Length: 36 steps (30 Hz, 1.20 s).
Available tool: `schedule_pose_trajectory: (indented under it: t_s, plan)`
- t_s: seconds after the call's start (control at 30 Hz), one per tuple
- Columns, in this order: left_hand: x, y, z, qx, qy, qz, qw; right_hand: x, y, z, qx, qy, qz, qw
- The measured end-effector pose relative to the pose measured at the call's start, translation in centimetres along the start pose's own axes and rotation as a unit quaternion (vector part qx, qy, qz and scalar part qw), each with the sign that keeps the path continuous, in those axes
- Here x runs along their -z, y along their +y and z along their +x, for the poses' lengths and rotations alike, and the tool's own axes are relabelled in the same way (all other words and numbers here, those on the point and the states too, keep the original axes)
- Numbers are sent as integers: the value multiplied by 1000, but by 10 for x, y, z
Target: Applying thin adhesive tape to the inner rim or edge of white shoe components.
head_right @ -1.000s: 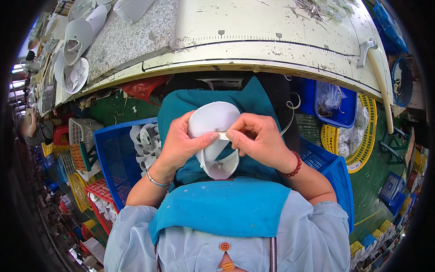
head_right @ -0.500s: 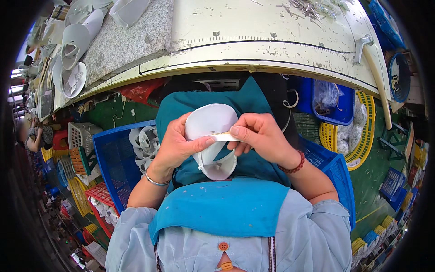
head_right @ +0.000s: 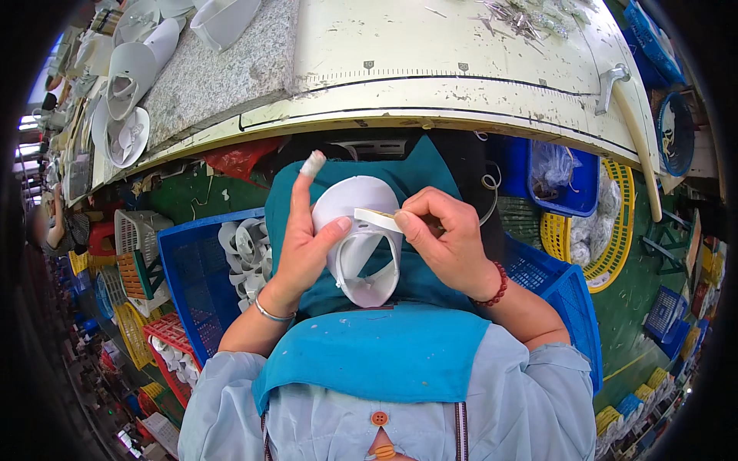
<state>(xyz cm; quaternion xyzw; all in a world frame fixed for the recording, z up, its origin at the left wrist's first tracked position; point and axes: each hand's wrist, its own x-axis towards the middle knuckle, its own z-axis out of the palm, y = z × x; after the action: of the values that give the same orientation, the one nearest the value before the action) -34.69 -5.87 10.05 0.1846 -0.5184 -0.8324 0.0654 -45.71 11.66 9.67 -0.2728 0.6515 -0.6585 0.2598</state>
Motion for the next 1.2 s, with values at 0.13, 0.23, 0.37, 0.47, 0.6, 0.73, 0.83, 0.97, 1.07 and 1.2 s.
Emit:
schedule_pose_trajectory:
  t_s: [0.13,0.23,0.37,0.47,0.6,0.73,0.83,0.97,1.07,1.2]
  plan:
    - [0,-4,-1,-159,21,206,965,-5,4,1,57,27,-52,997]
    - [8,-2,2,-80,-56,158,983,-9,-1,3,99,31,-68,992]
    - [1,-1,6,-92,-63,214,971,-15,-3,3,99,5,-70,993]
    - [-3,0,8,-76,-62,193,976,-14,5,4,127,18,-73,989]
    - [0,-2,7,-57,-57,165,983,-7,3,5,112,10,-79,991]
    - [5,-3,5,-57,-45,163,984,3,4,1,87,11,-95,992]
    - [7,-3,4,-60,-35,155,986,11,12,-3,42,13,-32,999]
    - [11,-4,4,-35,-37,150,987,25,17,-14,-42,-5,85,995]
    - [12,-3,3,-19,-35,139,989,38,14,-17,-115,-19,173,978]
    - [9,-6,2,-38,-47,152,986,35,8,-6,-71,-134,227,962]
